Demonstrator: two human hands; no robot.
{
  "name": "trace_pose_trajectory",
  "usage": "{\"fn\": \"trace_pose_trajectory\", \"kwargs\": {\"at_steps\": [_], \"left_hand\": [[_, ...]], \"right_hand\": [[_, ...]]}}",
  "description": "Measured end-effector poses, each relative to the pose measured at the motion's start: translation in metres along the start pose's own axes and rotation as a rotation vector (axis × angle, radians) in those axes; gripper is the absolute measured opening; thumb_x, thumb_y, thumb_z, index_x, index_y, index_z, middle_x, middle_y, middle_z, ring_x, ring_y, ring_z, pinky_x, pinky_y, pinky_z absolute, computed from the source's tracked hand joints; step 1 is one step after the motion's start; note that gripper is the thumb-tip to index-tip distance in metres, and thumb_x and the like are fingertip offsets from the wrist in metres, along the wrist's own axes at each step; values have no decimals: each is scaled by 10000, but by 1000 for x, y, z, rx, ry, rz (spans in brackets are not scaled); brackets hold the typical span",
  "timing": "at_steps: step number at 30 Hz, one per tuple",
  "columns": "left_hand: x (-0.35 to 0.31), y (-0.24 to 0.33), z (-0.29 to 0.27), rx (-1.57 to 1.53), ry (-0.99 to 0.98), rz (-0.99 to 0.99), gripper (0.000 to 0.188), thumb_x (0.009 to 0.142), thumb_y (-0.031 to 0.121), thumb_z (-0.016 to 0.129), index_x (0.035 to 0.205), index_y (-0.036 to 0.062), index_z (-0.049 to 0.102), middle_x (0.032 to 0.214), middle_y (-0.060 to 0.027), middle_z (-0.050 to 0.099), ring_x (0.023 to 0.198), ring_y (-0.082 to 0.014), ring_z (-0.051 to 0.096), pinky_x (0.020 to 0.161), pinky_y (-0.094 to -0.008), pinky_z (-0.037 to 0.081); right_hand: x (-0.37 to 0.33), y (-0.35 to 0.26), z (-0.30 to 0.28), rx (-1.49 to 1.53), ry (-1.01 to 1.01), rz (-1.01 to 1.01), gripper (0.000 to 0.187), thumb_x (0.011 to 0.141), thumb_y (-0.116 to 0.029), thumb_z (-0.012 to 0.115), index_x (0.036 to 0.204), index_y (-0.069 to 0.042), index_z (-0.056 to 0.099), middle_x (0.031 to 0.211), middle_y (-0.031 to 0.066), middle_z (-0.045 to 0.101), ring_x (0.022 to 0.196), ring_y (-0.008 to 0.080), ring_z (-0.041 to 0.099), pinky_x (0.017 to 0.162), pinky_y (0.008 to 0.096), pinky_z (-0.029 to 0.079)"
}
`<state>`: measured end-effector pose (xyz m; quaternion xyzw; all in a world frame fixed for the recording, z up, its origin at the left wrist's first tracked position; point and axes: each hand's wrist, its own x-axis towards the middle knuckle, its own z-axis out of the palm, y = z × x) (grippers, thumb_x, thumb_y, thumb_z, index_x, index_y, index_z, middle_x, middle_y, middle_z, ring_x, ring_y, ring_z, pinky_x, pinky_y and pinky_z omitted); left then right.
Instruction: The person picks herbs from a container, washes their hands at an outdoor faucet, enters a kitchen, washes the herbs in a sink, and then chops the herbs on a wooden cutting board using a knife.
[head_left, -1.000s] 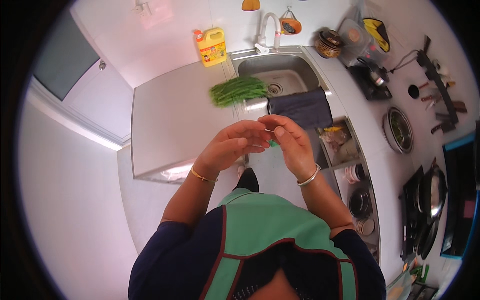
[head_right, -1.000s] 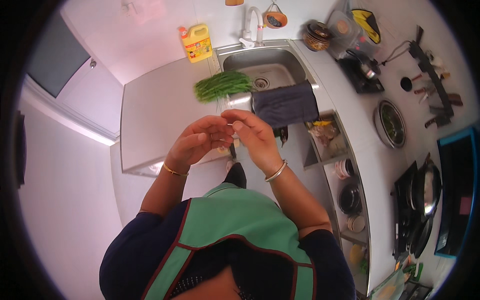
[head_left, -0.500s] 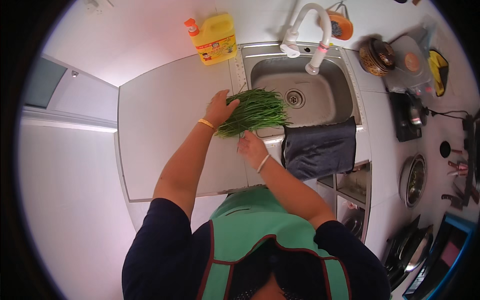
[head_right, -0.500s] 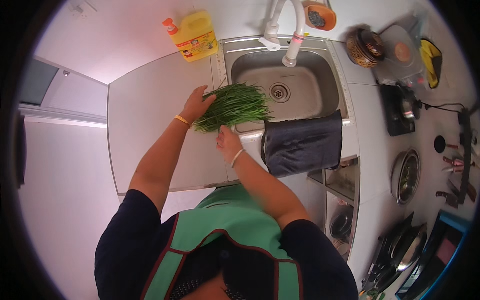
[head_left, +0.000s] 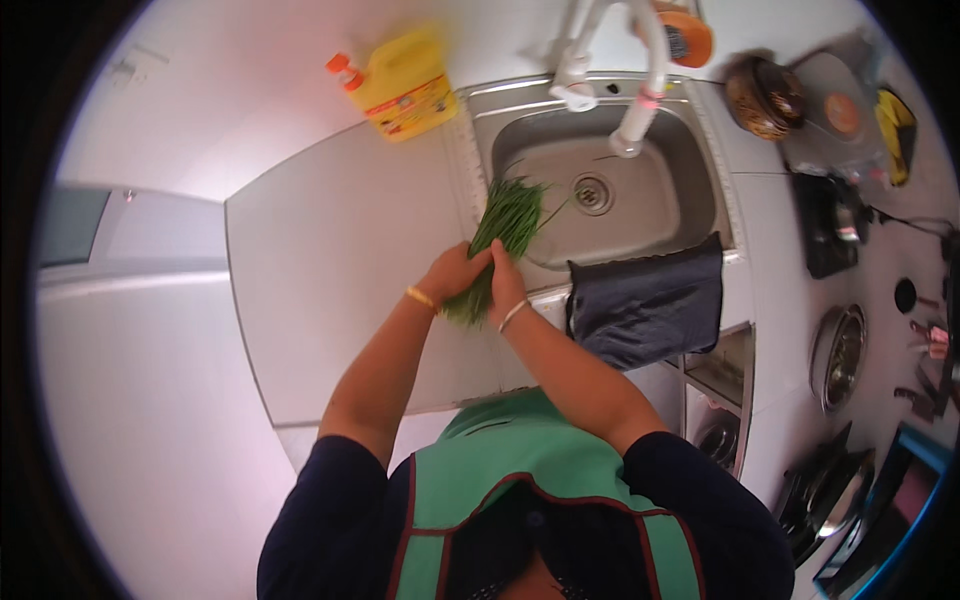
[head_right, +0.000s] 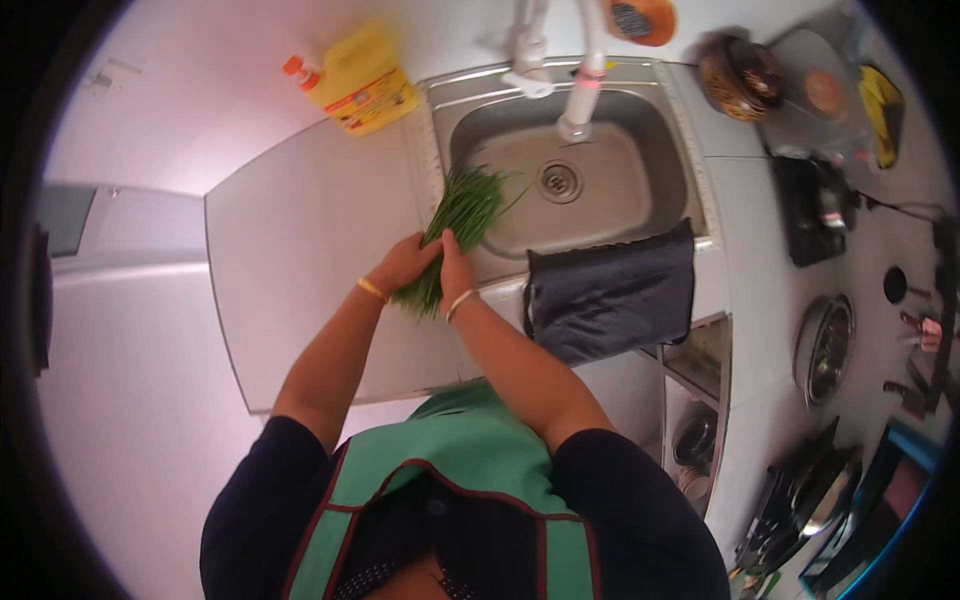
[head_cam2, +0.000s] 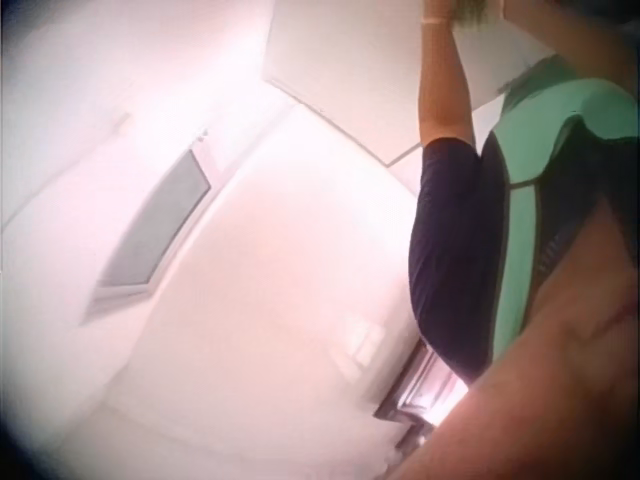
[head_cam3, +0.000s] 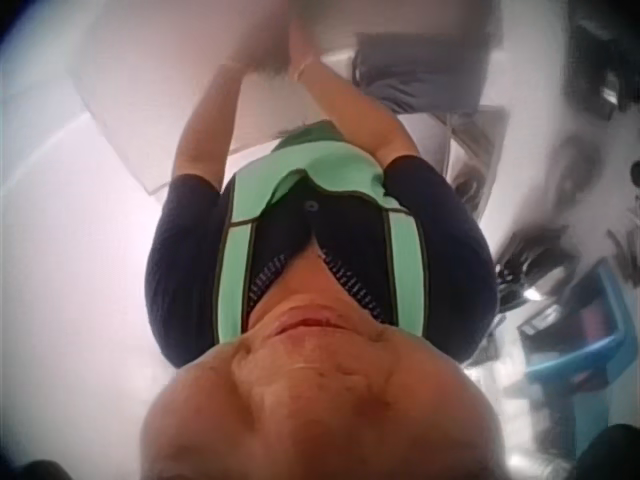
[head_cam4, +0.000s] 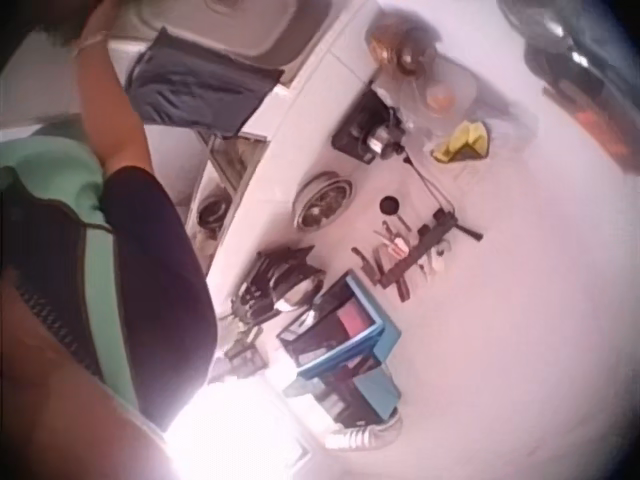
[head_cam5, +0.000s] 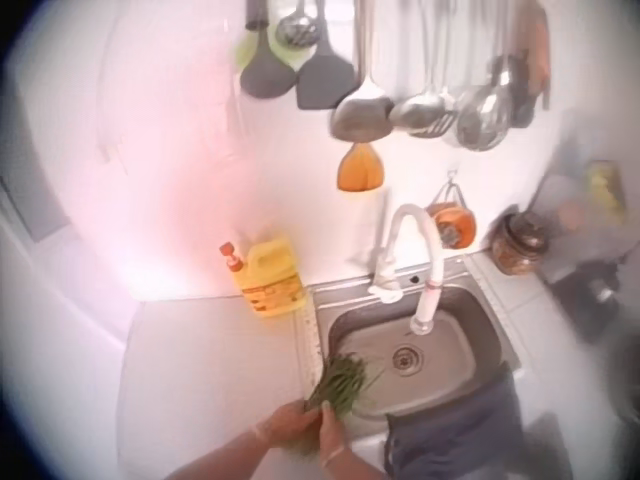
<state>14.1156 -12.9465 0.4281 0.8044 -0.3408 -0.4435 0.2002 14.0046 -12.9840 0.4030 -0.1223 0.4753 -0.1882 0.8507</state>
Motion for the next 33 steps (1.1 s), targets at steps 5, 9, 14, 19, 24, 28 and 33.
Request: {"fn": "trace_pose_trajectory", "kwargs": {"at_steps": [5, 9, 14, 19, 24, 28, 33], "left_hand": [[-25, 83, 36, -325, 89, 253, 516, 843, 429, 567, 1009, -59, 599, 946, -283, 620, 910, -403, 597, 795, -416, 459], [-47, 202, 36, -304, 206, 684, 370, 874, 310, 574, 1048, -17, 569, 894, -230, 626, 871, -371, 603, 741, -393, 456], [-108, 311, 4, -339, 262, 942, 340, 878, 293, 571, 1006, -19, 529, 861, -233, 614, 801, -396, 595, 684, -396, 455], [-6, 252, 101, -96, -13, 559, 492, 899, 351, 493, 1190, -46, 501, 1081, -263, 598, 965, -385, 602, 802, -423, 483], [-23, 125, 131, 166, 153, 469, 408, 945, 297, 425, 1169, -19, 552, 1213, -269, 533, 1111, -383, 538, 929, -448, 417], [-77, 279, 54, -190, 181, 691, 371, 949, 316, 456, 1055, -20, 570, 915, -188, 649, 827, -312, 625, 708, -376, 461], [-56, 218, 123, 100, -63, 704, 382, 963, 287, 444, 1150, -29, 548, 983, -162, 646, 844, -251, 623, 718, -369, 470]], "right_hand": [[-56, -71, -22, -232, 131, -405, 531, 909, -446, 510, 1171, 15, 522, 1091, 95, 565, 988, 219, 529, 833, 339, 428], [-121, -161, -19, -261, 170, -884, 454, 949, -408, 458, 1034, 24, 569, 954, 67, 577, 874, 167, 512, 785, 307, 423], [-207, -237, 13, -154, -27, -1211, 425, 981, -396, 404, 898, -5, 548, 815, 28, 526, 740, 116, 457, 662, 270, 399], [-69, -197, -98, -345, 519, -598, 451, 992, -393, 357, 968, -5, 586, 885, 85, 574, 795, 207, 502, 723, 349, 418], [-68, -101, -96, -135, 240, -440, 477, 976, -339, 388, 1300, 5, 450, 1263, 210, 522, 1120, 273, 523, 938, 329, 410], [-126, -207, -36, -339, 308, -835, 502, 946, -428, 443, 922, 45, 609, 844, 140, 667, 797, 277, 619, 754, 367, 448], [-116, -172, -102, -390, 508, -686, 511, 948, -447, 410, 999, 18, 616, 904, 206, 653, 858, 324, 631, 746, 408, 470]]}}
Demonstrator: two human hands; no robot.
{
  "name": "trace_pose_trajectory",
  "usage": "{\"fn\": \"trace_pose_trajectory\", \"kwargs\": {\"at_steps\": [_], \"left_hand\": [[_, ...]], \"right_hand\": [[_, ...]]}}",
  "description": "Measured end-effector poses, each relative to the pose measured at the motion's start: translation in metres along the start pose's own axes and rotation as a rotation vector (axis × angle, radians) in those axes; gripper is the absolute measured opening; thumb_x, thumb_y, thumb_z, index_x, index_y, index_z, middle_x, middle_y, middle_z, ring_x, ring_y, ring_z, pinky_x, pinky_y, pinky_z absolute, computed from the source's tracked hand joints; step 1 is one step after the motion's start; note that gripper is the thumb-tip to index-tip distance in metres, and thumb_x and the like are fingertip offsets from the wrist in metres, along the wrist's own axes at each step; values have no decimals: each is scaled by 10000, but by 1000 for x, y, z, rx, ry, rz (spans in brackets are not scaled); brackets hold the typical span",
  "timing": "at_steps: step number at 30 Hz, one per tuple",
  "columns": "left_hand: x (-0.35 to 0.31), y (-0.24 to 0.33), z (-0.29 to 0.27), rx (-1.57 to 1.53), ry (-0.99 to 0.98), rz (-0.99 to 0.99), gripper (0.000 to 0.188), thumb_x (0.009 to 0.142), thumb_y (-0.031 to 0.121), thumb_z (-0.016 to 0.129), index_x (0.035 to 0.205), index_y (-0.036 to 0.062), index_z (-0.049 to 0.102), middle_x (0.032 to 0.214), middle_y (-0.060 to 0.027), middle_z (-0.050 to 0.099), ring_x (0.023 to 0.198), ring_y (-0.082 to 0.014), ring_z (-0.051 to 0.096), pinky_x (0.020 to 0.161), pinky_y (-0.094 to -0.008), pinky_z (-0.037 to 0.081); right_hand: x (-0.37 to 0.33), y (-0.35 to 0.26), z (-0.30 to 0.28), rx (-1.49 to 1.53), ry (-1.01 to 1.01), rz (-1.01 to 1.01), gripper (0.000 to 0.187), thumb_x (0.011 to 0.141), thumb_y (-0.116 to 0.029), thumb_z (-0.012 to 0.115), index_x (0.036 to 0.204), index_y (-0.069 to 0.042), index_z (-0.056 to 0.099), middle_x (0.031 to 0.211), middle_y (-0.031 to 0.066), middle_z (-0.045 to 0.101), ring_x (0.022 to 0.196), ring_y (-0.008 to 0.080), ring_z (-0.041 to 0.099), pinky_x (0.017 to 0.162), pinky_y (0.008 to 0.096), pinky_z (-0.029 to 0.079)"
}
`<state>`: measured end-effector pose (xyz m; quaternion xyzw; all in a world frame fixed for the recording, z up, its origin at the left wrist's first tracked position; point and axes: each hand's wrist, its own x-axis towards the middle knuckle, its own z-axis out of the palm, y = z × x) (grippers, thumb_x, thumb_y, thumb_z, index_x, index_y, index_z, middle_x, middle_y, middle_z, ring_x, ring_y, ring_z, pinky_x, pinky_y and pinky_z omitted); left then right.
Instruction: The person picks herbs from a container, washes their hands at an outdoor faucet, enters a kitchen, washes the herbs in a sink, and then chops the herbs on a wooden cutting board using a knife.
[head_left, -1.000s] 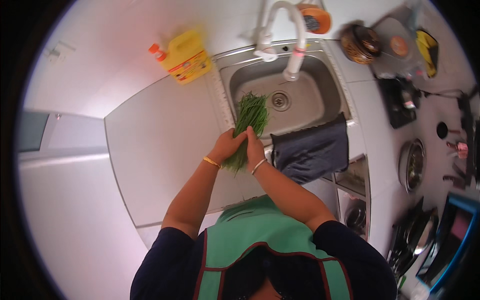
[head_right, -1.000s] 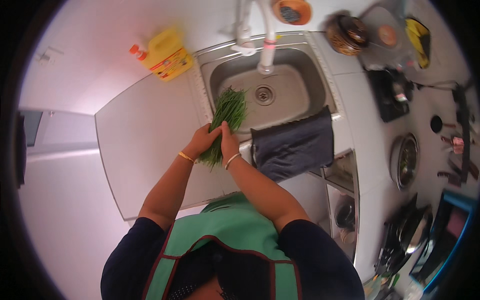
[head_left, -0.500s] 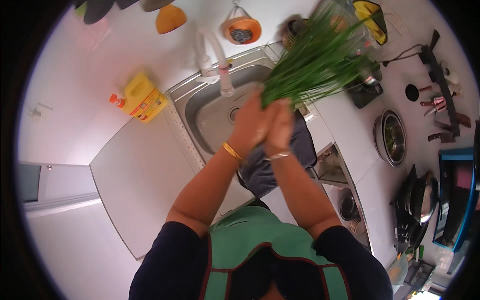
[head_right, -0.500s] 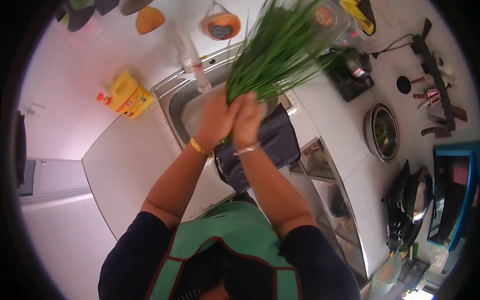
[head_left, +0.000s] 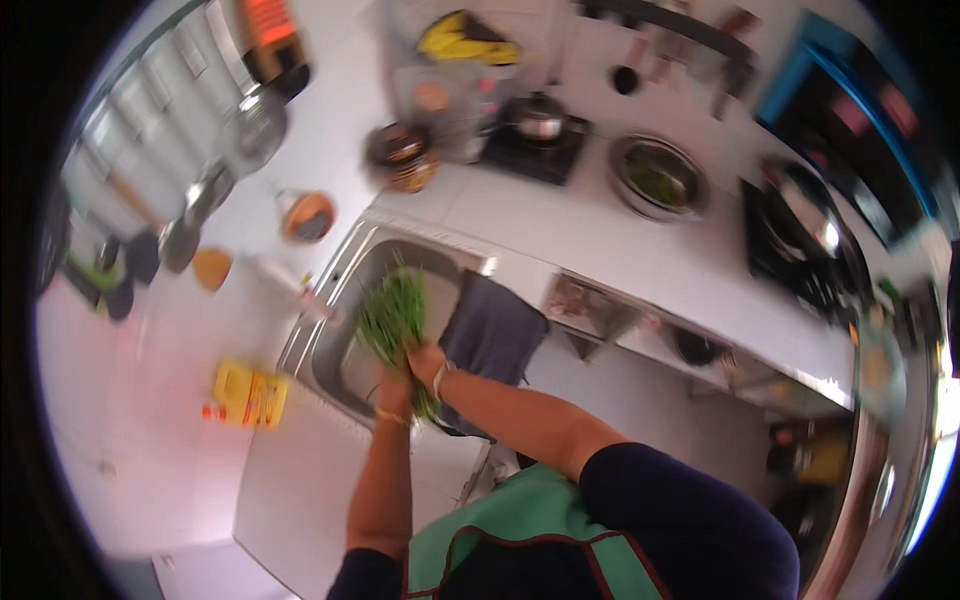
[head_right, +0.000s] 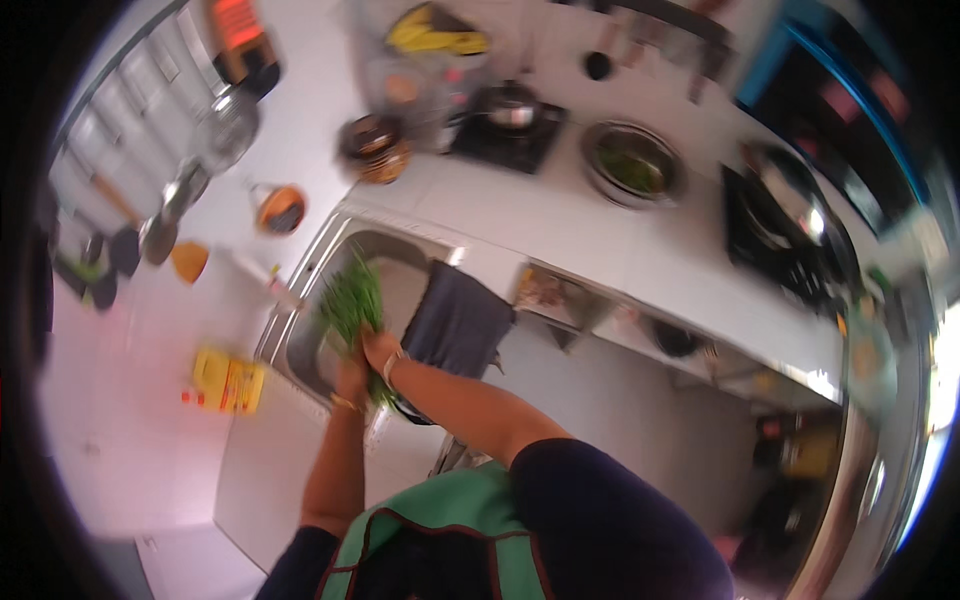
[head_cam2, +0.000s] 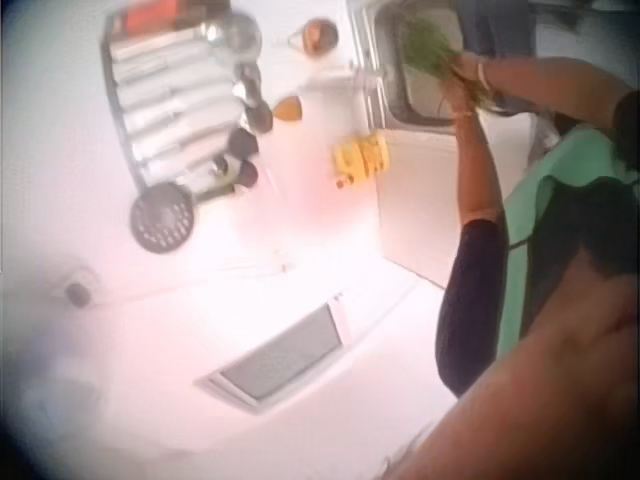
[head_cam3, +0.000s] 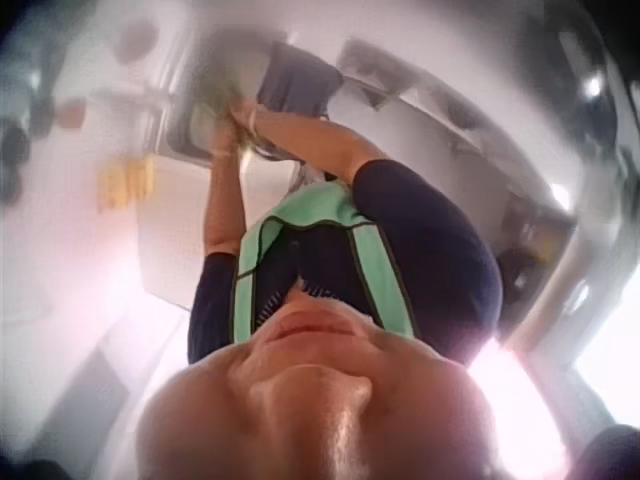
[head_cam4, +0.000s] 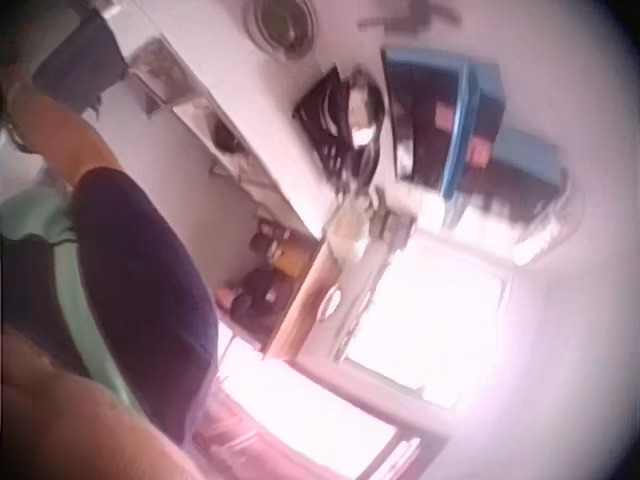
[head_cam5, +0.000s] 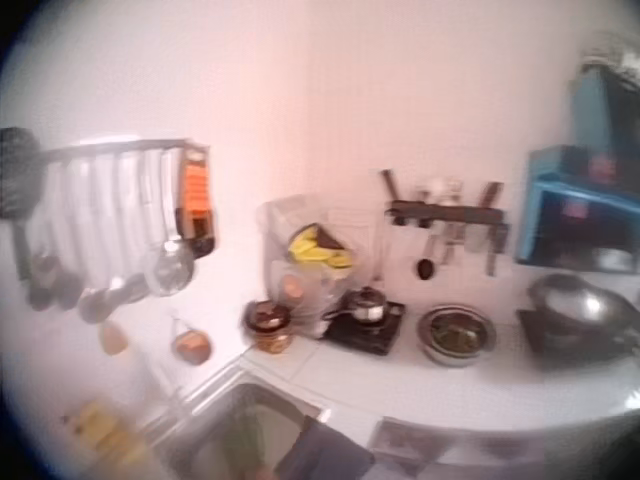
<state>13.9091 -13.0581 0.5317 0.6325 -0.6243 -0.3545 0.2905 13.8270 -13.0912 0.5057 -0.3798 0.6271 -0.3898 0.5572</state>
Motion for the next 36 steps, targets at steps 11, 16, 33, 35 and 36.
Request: {"fn": "trace_pose_trajectory", "kwargs": {"at_steps": [11, 16, 33, 35, 36], "left_hand": [[-135, 202, 143, -951, -327, -32, 442, 957, 381, 468, 1184, 3, 496, 1114, -105, 581, 969, -182, 583, 788, -300, 486], [-247, 289, 262, -946, -753, 54, 499, 964, 416, 431, 1259, 14, 452, 1199, -106, 535, 1029, -188, 559, 853, -304, 470], [-644, 514, 681, -796, -2088, -317, 555, 968, 486, 348, 1326, 67, 415, 1279, -75, 509, 1162, -196, 493, 997, -349, 387], [-671, 540, 722, -677, -2222, -339, 547, 960, 470, 389, 1326, 64, 416, 1283, -74, 507, 1171, -198, 482, 1014, -352, 362], [-681, 541, 751, -574, -2216, -278, 523, 959, 443, 417, 1318, 63, 425, 1278, -70, 508, 1186, -190, 463, 1017, -365, 344]], "right_hand": [[-186, -15, -244, -6, 419, -411, 466, 921, -404, 419, 1022, 35, 537, 950, 280, 610, 929, 425, 575, 818, 432, 446], [-325, 27, -394, 26, 757, -495, 486, 910, -420, 438, 1011, 48, 524, 962, 295, 598, 952, 440, 556, 824, 442, 440], [-730, 269, -816, 125, 1330, -114, 734, 652, -331, 822, 1211, 6, 485, 1042, 151, 637, 1012, 227, 607, 862, 320, 481], [-761, 284, -859, 186, 1334, -102, 667, 668, -301, 803, 1193, -18, 505, 1068, 132, 625, 990, 216, 603, 866, 321, 477], [-778, 284, -878, 160, 1323, 28, 642, 675, -281, 792, 1190, -24, 508, 1080, 129, 619, 989, 213, 598, 869, 326, 475]]}}
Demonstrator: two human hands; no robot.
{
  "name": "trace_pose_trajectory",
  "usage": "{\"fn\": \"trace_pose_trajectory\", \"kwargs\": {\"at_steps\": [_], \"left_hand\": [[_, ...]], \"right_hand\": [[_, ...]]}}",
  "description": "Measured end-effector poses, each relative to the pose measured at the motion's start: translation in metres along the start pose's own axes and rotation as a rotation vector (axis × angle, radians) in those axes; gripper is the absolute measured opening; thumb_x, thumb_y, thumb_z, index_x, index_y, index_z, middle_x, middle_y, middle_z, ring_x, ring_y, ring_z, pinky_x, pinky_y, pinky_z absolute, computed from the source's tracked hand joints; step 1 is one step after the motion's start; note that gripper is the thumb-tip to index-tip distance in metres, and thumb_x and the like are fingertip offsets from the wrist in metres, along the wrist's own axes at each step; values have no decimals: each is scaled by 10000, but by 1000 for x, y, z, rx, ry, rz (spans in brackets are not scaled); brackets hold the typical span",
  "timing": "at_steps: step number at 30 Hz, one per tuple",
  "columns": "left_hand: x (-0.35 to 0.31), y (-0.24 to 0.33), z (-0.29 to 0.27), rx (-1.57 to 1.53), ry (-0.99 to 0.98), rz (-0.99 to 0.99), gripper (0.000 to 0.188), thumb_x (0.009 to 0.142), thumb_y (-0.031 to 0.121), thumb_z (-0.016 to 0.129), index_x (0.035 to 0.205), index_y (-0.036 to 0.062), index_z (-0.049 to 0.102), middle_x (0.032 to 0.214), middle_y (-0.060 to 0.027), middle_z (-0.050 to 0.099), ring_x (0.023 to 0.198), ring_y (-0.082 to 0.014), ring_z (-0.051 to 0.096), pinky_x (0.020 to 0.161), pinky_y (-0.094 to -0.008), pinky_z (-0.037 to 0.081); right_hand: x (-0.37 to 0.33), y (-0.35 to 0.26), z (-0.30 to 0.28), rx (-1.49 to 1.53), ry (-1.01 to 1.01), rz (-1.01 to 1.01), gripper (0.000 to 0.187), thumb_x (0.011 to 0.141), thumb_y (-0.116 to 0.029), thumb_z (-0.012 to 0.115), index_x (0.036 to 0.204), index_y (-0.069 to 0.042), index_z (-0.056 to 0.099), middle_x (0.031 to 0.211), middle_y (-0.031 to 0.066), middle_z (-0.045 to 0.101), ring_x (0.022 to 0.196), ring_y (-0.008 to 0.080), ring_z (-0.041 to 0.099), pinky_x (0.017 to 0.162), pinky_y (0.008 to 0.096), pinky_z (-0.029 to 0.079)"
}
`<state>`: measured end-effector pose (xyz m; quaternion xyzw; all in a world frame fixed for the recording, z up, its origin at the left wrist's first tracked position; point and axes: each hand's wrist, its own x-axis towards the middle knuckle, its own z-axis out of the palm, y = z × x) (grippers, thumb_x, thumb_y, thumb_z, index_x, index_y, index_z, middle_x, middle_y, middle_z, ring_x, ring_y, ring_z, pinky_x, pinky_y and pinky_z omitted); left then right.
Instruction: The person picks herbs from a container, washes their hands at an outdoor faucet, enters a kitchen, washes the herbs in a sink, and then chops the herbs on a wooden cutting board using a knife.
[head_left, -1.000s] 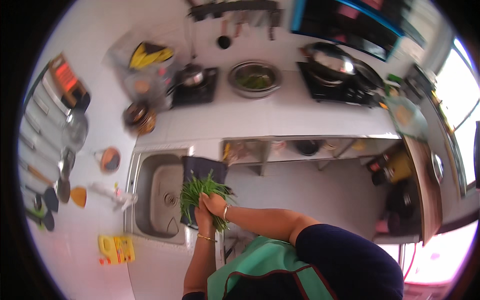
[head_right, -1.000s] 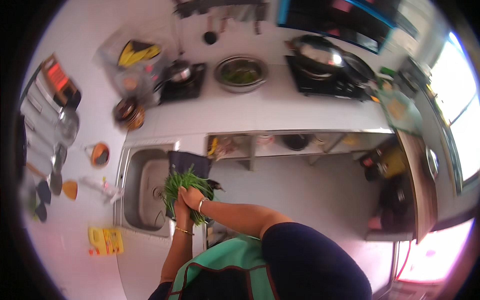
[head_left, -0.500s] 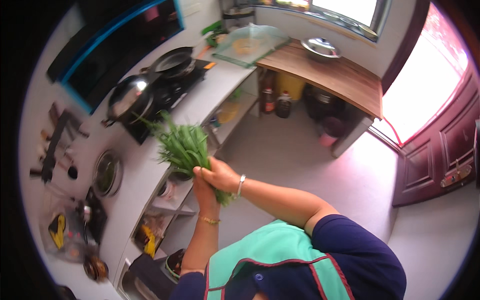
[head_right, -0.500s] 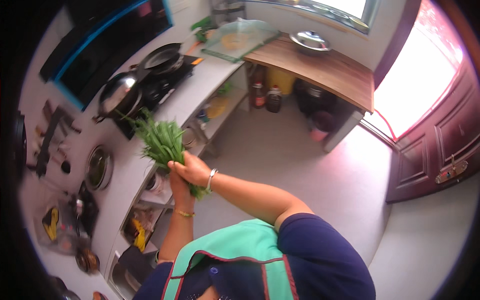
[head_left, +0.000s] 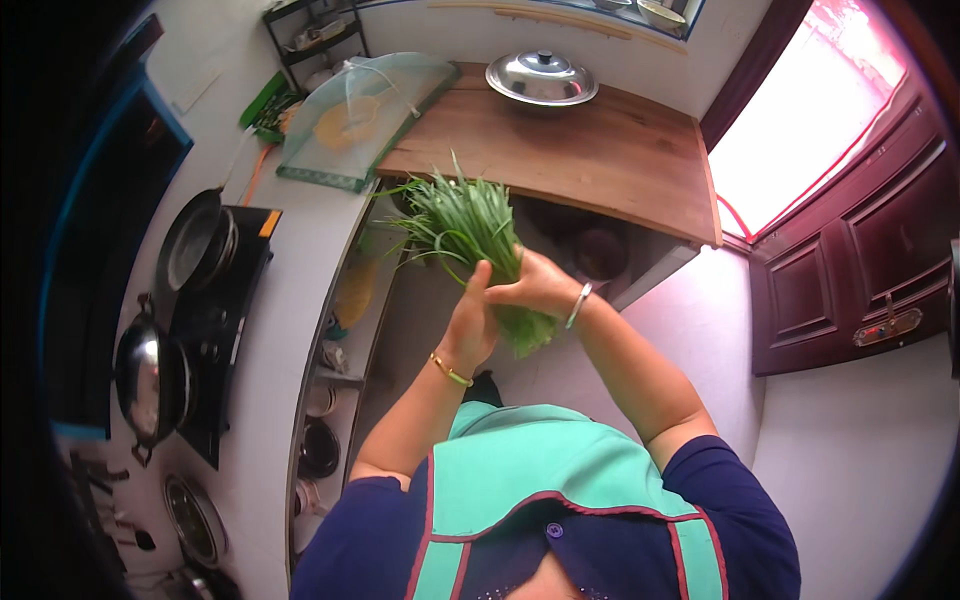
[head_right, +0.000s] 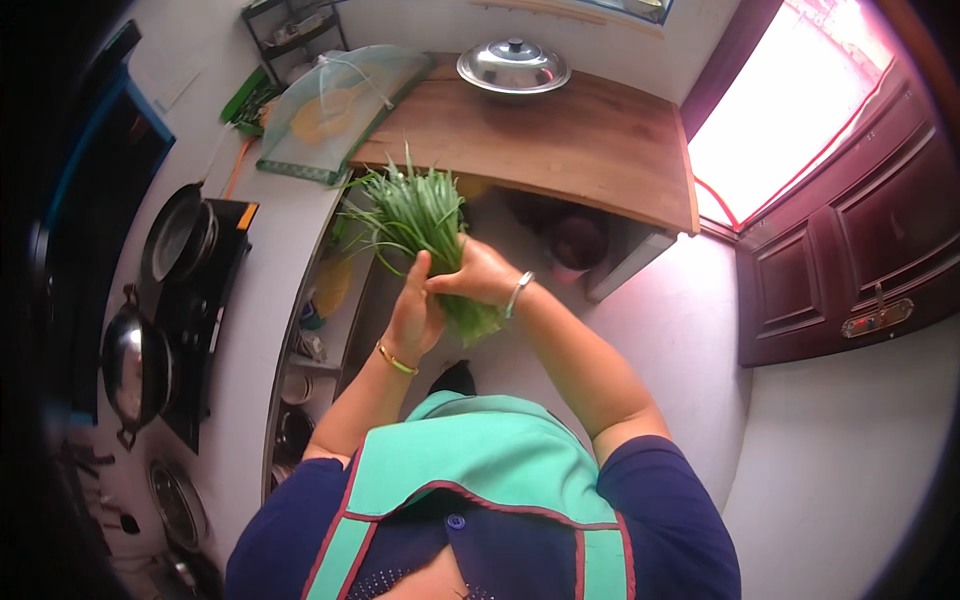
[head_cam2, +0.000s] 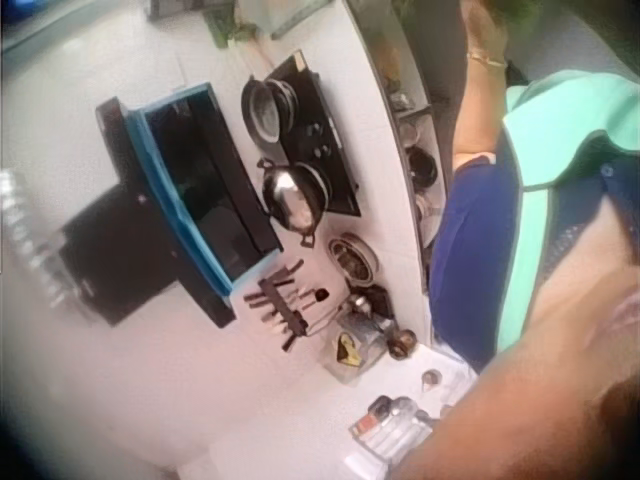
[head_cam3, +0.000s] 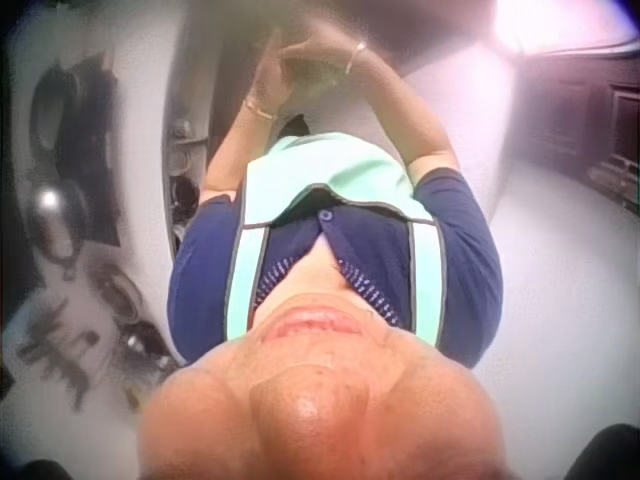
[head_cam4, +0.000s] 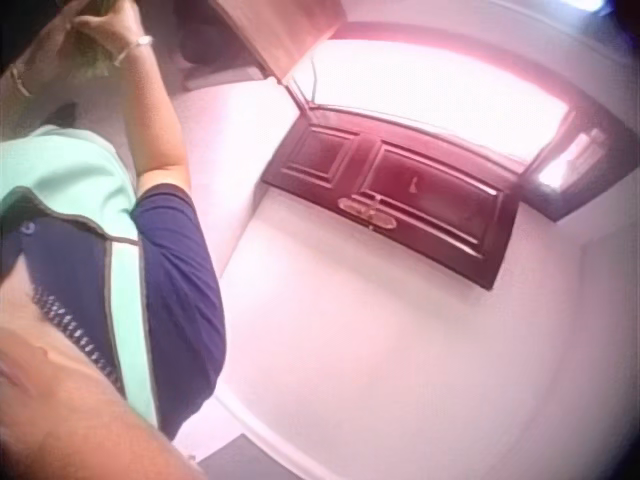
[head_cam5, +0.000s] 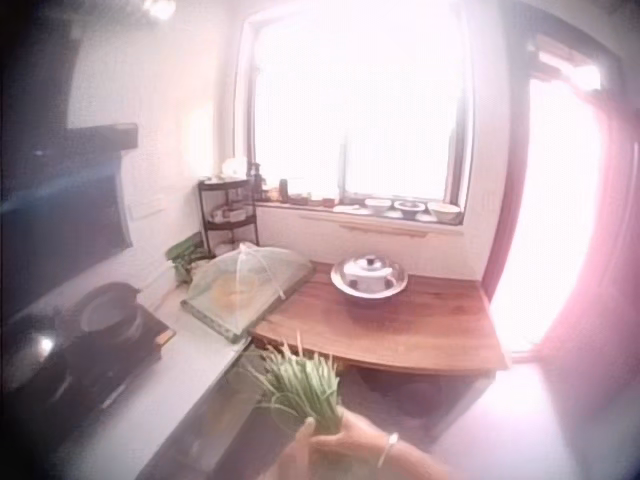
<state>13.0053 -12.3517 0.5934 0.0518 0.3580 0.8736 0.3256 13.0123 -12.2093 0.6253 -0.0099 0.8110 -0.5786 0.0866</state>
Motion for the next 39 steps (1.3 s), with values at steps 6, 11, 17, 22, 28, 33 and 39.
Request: {"fn": "trace_pose_trajectory", "kwargs": {"at_steps": [6, 11, 17, 22, 28, 33, 39], "left_hand": [[161, 26, 8, 403, -219, -284, 526, 905, 385, 549, 1325, 95, 421, 1241, -8, 494, 1130, -112, 449, 980, -299, 324], [282, 26, 26, 490, -279, -316, 609, 869, 395, 600, 1359, 110, 379, 1298, -16, 435, 1188, -119, 388, 1013, -323, 287], [429, -19, -1, 703, -241, -483, 616, 852, 517, 567, 1279, 81, 486, 1179, -60, 546, 1092, -175, 500, 891, -367, 426], [467, -30, -8, 1002, -457, -424, 604, 846, 405, 600, 1291, 12, 489, 1228, -173, 557, 1148, -239, 519, 983, -339, 397], [470, 53, -18, 693, -378, -397, 489, 894, 319, 570, 1289, 42, 498, 1246, -116, 540, 1130, -227, 526, 975, -329, 401], [497, 119, -32, 1381, -202, -1, 419, 828, 303, 620, 1160, 49, 595, 1070, -139, 632, 1015, -214, 593, 879, -325, 464], [514, 268, -146, 1471, 423, 579, 399, 777, 280, 665, 1106, 64, 600, 1108, -137, 601, 1059, -291, 559, 898, -378, 452]], "right_hand": [[92, 2, -124, -331, 50, -114, 581, 654, -237, 758, 1143, -33, 520, 1067, 158, 618, 1005, 275, 595, 862, 356, 469], [176, 36, -216, -592, 73, -34, 456, 690, -155, 736, 1090, -60, 541, 1016, 136, 631, 959, 294, 602, 837, 351, 473], [275, 115, -310, -823, -66, -9, 406, 681, -216, 728, 1020, -88, 546, 987, 164, 614, 977, 331, 582, 820, 406, 471], [303, 216, -349, -1089, -62, 414, 564, 696, -195, 747, 1186, -128, 475, 1196, 117, 535, 1097, 302, 536, 833, 429, 486], [320, 113, -350, -936, 32, 154, 355, 757, -248, 701, 1066, -97, 613, 983, 106, 646, 900, 275, 628, 772, 381, 501], [373, 89, -349, -1038, -105, 200, 253, 776, -294, 664, 931, -96, 681, 844, 113, 674, 761, 272, 652, 701, 379, 506], [421, 31, -287, -384, -20, -43, 252, 783, -90, 680, 1027, -40, 645, 909, 90, 655, 798, 168, 642, 653, 275, 517]]}}
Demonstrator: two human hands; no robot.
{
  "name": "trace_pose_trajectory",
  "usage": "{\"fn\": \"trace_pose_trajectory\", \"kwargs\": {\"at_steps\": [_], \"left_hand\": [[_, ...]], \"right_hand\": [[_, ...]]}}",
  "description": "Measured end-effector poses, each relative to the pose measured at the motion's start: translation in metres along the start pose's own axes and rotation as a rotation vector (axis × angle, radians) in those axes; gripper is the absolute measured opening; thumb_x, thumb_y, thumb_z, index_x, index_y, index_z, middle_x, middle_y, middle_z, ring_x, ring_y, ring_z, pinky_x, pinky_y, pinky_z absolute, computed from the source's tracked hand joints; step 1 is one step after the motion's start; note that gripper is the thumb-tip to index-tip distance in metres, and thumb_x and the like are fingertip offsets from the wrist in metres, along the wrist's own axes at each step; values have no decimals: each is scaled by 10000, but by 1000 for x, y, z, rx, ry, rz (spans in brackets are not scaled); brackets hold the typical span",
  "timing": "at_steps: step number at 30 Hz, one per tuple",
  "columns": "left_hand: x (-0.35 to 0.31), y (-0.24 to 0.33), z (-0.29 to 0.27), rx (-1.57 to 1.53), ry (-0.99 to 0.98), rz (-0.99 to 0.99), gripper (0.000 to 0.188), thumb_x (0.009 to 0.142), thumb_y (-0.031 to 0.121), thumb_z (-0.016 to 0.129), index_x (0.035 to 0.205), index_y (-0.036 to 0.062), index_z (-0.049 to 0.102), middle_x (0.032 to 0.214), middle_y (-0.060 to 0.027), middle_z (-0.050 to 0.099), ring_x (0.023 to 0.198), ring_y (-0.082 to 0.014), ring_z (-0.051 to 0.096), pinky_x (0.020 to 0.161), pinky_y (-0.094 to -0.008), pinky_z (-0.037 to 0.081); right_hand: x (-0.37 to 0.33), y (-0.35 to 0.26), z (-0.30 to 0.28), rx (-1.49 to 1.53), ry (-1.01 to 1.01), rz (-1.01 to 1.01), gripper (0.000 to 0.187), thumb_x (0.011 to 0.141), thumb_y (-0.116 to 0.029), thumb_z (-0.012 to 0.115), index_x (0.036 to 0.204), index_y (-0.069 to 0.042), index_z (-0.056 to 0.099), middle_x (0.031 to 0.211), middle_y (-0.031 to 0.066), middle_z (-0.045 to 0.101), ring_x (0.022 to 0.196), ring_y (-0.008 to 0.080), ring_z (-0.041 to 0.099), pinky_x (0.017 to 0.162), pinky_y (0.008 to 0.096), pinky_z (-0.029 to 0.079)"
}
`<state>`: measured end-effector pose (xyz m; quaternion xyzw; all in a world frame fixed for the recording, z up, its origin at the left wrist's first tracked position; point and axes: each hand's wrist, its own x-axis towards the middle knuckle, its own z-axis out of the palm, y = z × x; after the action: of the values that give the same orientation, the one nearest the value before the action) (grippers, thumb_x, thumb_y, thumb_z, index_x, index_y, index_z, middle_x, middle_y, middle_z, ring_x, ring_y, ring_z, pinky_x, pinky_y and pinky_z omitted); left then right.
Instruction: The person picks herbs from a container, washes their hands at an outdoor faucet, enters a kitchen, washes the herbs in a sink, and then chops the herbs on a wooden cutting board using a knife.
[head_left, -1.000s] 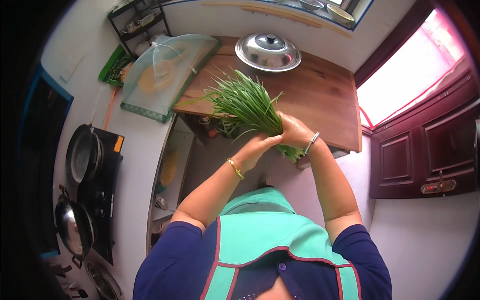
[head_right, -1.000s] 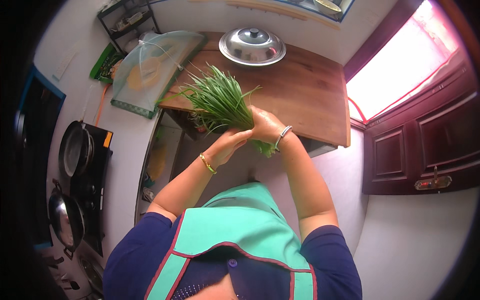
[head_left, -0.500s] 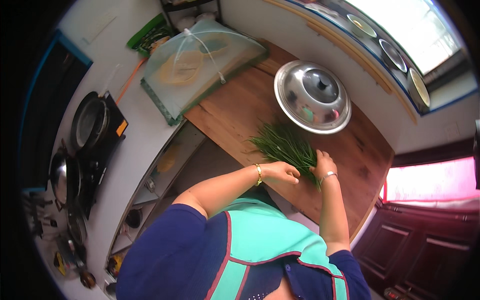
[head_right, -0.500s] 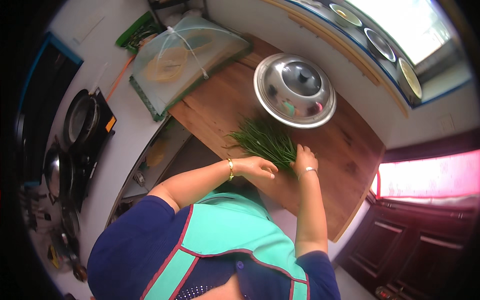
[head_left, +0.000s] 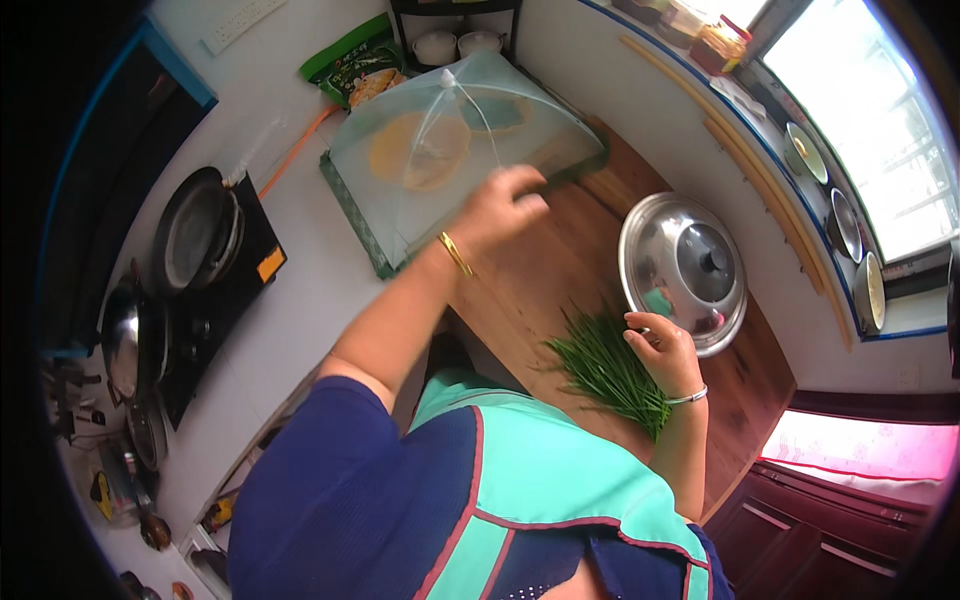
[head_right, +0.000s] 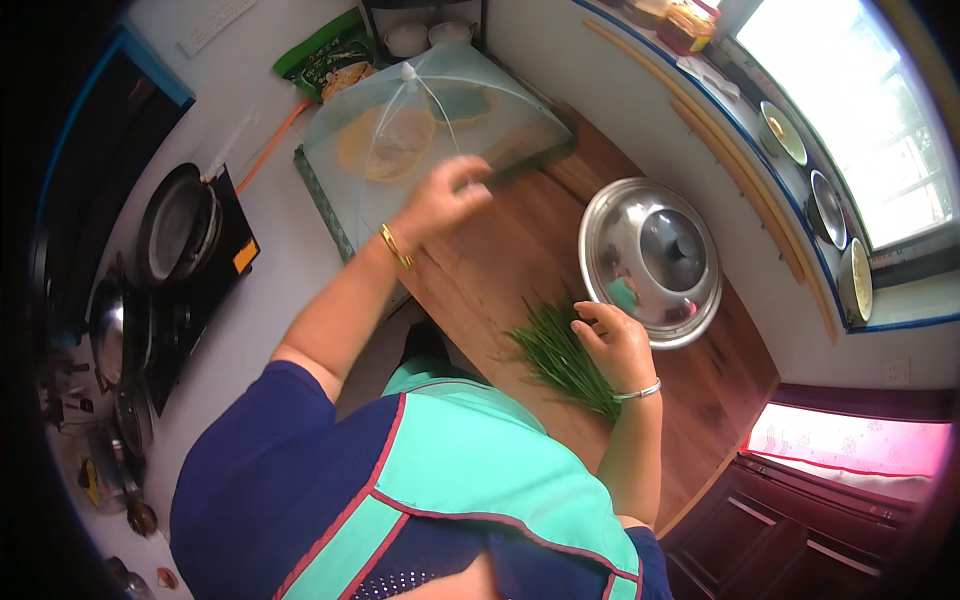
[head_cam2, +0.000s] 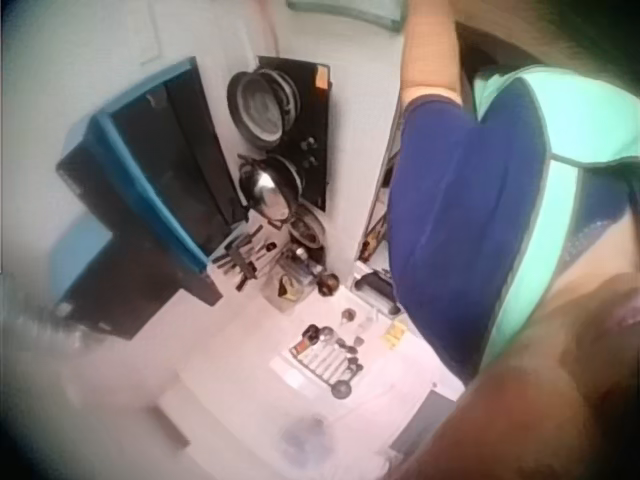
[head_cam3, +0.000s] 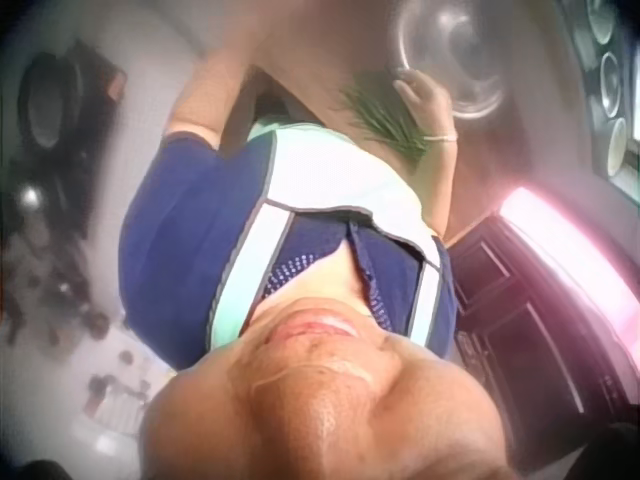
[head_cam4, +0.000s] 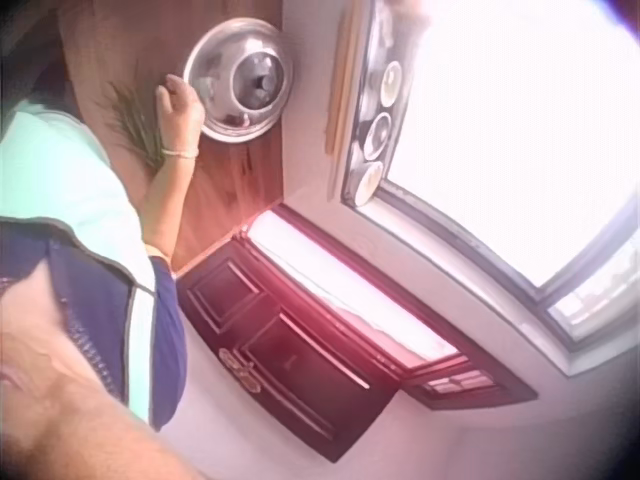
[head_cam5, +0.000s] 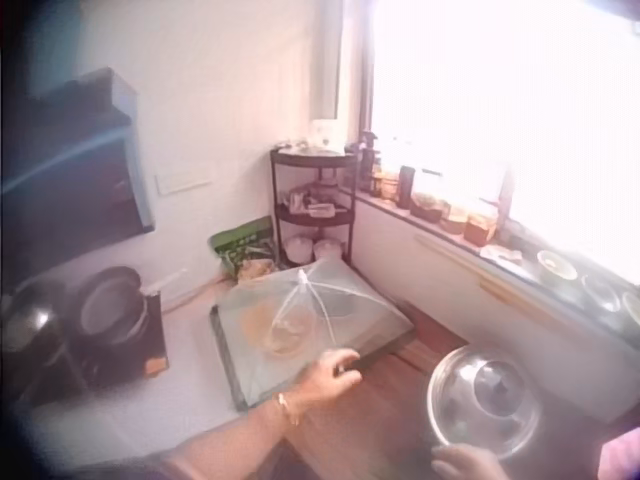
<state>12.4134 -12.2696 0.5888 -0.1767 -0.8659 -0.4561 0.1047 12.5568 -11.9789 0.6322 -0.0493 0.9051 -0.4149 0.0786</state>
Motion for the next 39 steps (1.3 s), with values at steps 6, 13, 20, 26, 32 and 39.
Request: {"fn": "trace_pose_trajectory", "kwargs": {"at_steps": [6, 13, 20, 26, 32, 39], "left_hand": [[119, -159, -118, 377, 391, -51, 444, 763, 308, 675, 1117, 55, 585, 1104, -145, 606, 1041, -323, 567, 882, -391, 458], [152, -340, -244, 218, 694, -666, 558, 758, 338, 674, 1175, -8, 543, 1139, -213, 592, 1099, -303, 555, 917, -379, 433], [230, -373, -327, 660, 579, -389, 444, 779, 205, 659, 1182, 58, 545, 1155, -162, 560, 1094, -333, 522, 920, -406, 436], [244, -405, -343, 1012, 396, -395, 140, 807, 111, 564, 938, 73, 593, 992, -108, 625, 951, -299, 591, 814, -421, 473], [239, -415, -365, 1185, 180, -301, 182, 823, 121, 504, 896, 124, 671, 949, -71, 622, 977, -256, 593, 817, -396, 461], [243, -392, -402, 915, 154, -211, 96, 820, 132, 521, 873, 93, 591, 827, -126, 611, 783, -334, 593, 664, -432, 471]], "right_hand": [[124, -34, 79, 4, 180, -78, 456, 787, -102, 679, 1219, -72, 535, 1128, 108, 582, 900, 201, 629, 721, 303, 521], [235, -69, 158, 20, 191, -75, 511, 793, -68, 671, 1274, -70, 500, 1218, 103, 545, 956, 171, 620, 809, 282, 499], [341, -220, 197, 68, 105, -482, 329, 757, -12, 663, 1076, -69, 612, 1054, 116, 613, 955, 284, 611, 807, 324, 495], [497, -310, 266, 21, -53, -703, 347, 764, -109, 644, 1103, -99, 568, 1064, 131, 587, 914, 340, 590, 768, 402, 488], [648, -337, 352, -260, 65, -810, 415, 757, -109, 626, 1164, -121, 542, 1210, 132, 530, 972, 332, 598, 830, 408, 496], [738, -341, 361, -536, 69, -870, 309, 770, -241, 675, 1050, -118, 632, 1062, 129, 616, 927, 332, 598, 800, 412, 489]]}}
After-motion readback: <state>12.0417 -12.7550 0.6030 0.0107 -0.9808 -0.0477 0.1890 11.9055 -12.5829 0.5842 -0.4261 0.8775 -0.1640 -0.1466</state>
